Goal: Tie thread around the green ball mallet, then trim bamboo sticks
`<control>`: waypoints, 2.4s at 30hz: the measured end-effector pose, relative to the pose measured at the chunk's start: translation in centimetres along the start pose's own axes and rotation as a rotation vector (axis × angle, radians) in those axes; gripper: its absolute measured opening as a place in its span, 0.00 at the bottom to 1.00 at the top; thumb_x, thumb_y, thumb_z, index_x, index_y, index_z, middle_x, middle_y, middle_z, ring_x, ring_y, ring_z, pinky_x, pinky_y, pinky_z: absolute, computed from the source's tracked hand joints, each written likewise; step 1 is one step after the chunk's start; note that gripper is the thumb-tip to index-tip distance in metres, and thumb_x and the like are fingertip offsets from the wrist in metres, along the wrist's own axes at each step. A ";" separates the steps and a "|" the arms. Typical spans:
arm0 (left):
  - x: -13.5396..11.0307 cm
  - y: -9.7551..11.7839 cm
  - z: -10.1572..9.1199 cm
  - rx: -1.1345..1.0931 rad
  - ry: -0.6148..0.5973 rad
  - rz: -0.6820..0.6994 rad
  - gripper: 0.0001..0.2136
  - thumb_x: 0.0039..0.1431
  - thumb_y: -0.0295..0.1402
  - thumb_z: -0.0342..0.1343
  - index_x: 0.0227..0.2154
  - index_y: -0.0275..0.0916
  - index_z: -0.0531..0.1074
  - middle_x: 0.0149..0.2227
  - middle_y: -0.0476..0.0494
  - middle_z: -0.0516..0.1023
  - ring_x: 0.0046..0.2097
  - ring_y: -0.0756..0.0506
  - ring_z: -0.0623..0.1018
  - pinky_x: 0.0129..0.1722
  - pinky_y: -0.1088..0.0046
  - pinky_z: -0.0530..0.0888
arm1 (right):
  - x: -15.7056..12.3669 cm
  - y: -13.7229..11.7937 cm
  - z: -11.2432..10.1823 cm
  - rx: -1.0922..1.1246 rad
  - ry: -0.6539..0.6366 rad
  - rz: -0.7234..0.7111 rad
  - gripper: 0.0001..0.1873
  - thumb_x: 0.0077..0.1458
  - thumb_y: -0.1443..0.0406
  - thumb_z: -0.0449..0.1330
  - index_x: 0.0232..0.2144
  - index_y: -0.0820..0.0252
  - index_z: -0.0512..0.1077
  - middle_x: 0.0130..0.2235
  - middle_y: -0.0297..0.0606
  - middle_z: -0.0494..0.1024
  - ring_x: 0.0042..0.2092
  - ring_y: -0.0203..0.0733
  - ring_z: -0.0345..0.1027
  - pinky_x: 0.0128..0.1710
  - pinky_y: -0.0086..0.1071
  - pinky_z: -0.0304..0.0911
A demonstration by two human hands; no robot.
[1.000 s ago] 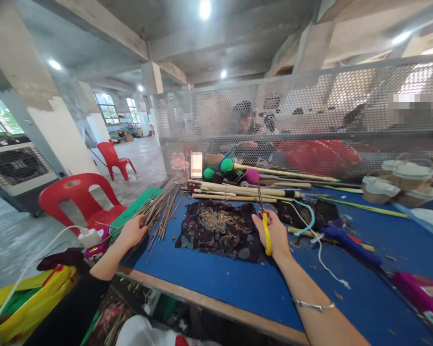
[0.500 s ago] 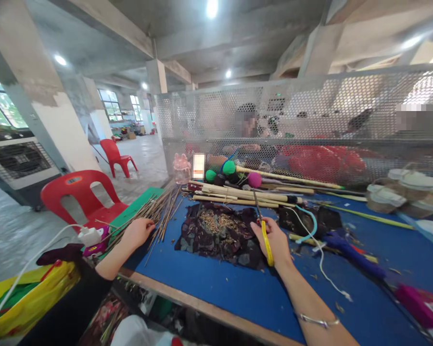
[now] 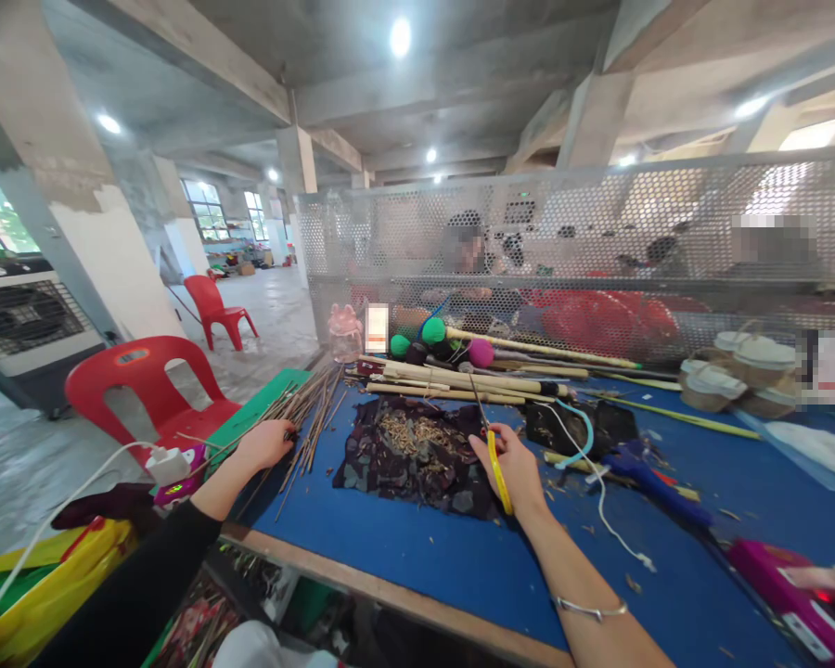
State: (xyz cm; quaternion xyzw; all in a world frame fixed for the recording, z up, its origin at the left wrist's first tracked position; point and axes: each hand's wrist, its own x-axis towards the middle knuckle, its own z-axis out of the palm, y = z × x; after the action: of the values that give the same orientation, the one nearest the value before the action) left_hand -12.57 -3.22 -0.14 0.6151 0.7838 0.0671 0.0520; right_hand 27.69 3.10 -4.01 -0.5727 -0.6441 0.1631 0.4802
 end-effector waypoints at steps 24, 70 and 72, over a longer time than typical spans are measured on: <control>-12.1 -3.5 -2.6 -0.354 0.070 -0.180 0.14 0.49 0.31 0.44 0.34 0.36 0.72 0.33 0.43 0.78 0.37 0.44 0.76 0.38 0.73 0.68 | 3.9 -2.4 -6.1 -0.866 -0.925 0.031 0.18 0.42 0.57 0.59 0.36 0.61 0.69 0.38 0.45 0.76 0.39 0.51 0.70 0.31 0.33 0.57; -15.6 -0.3 1.9 -1.638 0.386 -0.424 0.22 0.41 0.45 0.60 0.39 0.40 0.67 0.18 0.55 0.66 0.17 0.55 0.62 0.14 0.81 0.58 | -4.4 -20.8 16.9 -0.535 -0.861 -0.552 0.22 0.44 0.74 0.56 0.45 0.66 0.63 0.44 0.52 0.69 0.40 0.49 0.70 0.36 0.40 0.67; -15.8 -0.3 2.1 -1.646 0.358 -0.440 0.22 0.42 0.45 0.59 0.39 0.41 0.66 0.18 0.55 0.66 0.17 0.55 0.62 0.14 0.81 0.58 | -5.2 -20.9 18.3 -0.507 -0.889 -0.531 0.20 0.41 0.74 0.58 0.41 0.68 0.67 0.41 0.54 0.71 0.41 0.51 0.70 0.36 0.42 0.66</control>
State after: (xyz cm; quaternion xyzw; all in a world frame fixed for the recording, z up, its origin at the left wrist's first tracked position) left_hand -8.74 -18.52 -2.29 0.1966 0.5837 0.6967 0.3678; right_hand 0.22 -1.44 0.78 -0.3650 -0.9247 0.1026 0.0356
